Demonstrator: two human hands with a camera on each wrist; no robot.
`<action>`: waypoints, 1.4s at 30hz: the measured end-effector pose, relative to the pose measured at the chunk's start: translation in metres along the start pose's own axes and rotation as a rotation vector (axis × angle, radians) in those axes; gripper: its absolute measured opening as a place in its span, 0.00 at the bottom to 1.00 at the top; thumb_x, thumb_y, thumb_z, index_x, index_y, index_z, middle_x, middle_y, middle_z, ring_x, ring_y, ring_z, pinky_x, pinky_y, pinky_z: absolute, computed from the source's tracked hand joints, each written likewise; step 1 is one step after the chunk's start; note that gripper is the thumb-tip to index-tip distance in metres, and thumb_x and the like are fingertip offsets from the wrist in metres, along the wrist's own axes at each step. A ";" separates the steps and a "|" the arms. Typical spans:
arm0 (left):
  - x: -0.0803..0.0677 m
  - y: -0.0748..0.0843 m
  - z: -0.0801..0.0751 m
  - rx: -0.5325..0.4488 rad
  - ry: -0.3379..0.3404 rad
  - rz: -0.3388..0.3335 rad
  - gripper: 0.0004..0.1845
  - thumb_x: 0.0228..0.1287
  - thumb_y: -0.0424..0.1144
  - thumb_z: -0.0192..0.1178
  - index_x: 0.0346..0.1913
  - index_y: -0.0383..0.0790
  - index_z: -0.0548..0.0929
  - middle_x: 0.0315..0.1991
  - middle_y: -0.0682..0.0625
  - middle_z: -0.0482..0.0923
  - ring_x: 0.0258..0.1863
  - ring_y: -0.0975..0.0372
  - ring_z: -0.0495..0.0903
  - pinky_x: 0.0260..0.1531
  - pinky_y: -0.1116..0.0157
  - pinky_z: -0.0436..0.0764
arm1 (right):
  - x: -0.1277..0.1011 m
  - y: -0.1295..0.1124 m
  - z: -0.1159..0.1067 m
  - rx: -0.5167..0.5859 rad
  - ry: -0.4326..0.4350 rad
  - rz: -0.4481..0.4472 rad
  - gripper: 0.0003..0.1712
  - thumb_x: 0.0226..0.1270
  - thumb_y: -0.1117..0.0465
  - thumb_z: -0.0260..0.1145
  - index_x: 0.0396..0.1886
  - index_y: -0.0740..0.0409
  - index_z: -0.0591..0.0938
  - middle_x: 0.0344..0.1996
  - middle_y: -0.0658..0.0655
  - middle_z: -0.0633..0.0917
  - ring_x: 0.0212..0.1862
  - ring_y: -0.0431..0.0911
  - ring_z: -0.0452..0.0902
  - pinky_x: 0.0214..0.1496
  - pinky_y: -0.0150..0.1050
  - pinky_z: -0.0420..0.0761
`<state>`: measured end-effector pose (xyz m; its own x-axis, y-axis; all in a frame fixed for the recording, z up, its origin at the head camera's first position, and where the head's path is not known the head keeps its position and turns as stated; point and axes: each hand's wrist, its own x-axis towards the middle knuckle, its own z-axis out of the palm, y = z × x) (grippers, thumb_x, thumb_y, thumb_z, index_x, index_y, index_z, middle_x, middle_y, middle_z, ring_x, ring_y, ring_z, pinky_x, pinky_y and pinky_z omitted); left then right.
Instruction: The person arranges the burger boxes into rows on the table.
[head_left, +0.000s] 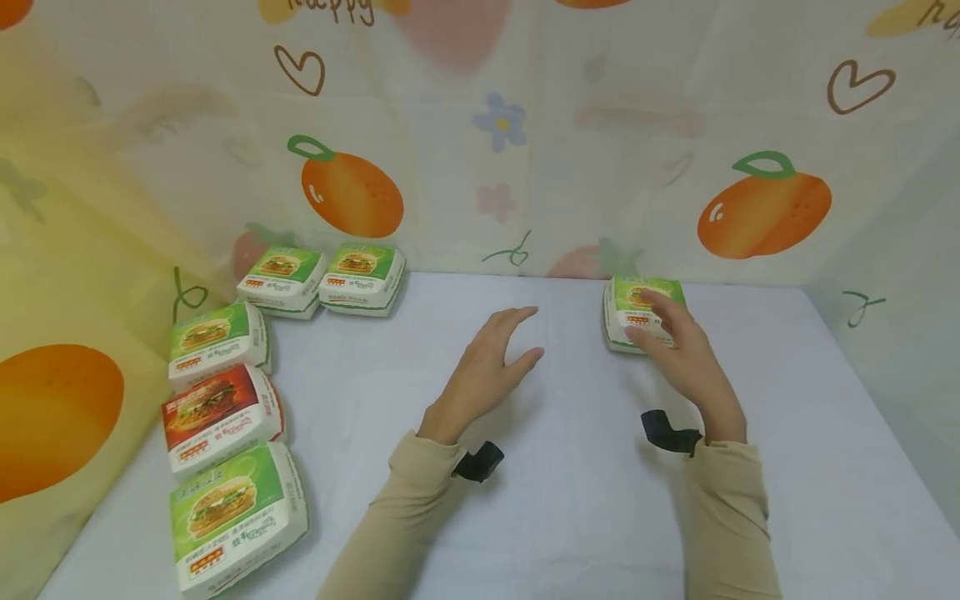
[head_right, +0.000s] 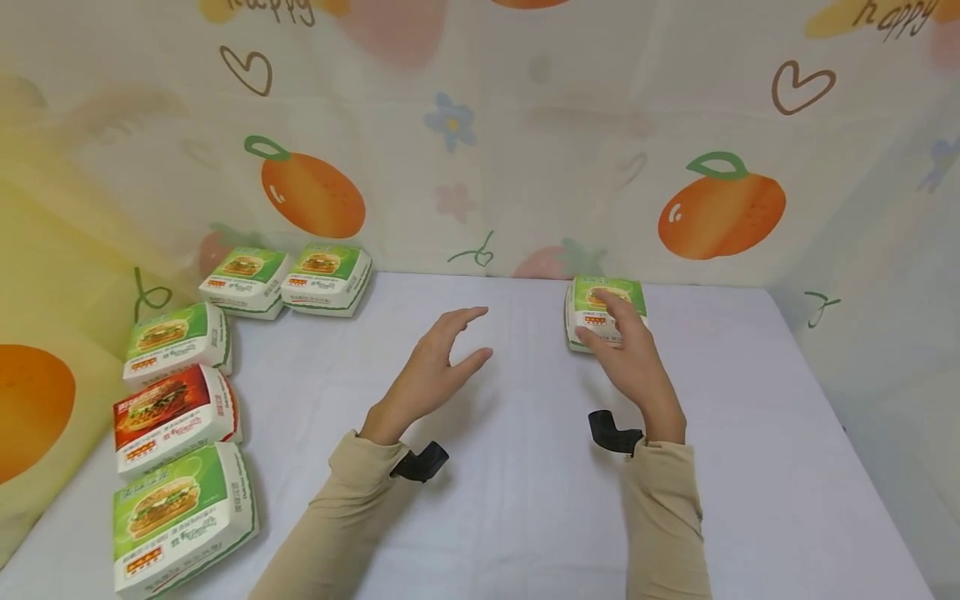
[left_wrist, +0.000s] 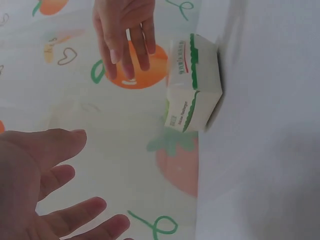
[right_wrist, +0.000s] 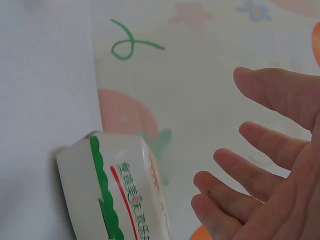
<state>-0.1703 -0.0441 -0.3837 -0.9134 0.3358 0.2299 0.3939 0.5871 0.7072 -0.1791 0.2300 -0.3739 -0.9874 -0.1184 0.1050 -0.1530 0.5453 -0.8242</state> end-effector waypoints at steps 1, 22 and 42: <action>-0.002 0.000 -0.002 0.002 0.001 -0.003 0.30 0.71 0.43 0.61 0.72 0.46 0.67 0.71 0.48 0.67 0.73 0.56 0.65 0.72 0.55 0.66 | 0.000 -0.001 0.001 0.007 -0.006 -0.008 0.37 0.72 0.58 0.63 0.75 0.63 0.60 0.73 0.69 0.63 0.74 0.67 0.56 0.75 0.63 0.56; -0.041 -0.002 -0.045 0.080 0.065 -0.018 0.29 0.69 0.41 0.63 0.71 0.46 0.70 0.70 0.49 0.69 0.71 0.56 0.68 0.70 0.53 0.69 | -0.002 -0.030 0.028 -0.054 -0.157 -0.018 0.38 0.73 0.52 0.63 0.76 0.55 0.60 0.76 0.61 0.60 0.76 0.62 0.55 0.73 0.65 0.60; -0.083 -0.009 -0.079 0.154 0.132 -0.085 0.31 0.67 0.41 0.64 0.71 0.46 0.69 0.70 0.47 0.68 0.71 0.53 0.67 0.70 0.49 0.69 | -0.003 -0.042 0.056 -0.078 -0.225 -0.140 0.37 0.71 0.55 0.65 0.75 0.57 0.63 0.75 0.59 0.64 0.77 0.55 0.56 0.76 0.59 0.61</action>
<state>-0.1060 -0.1355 -0.3568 -0.9455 0.1867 0.2668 0.3167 0.7179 0.6200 -0.1670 0.1612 -0.3708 -0.9241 -0.3734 0.0817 -0.2986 0.5716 -0.7643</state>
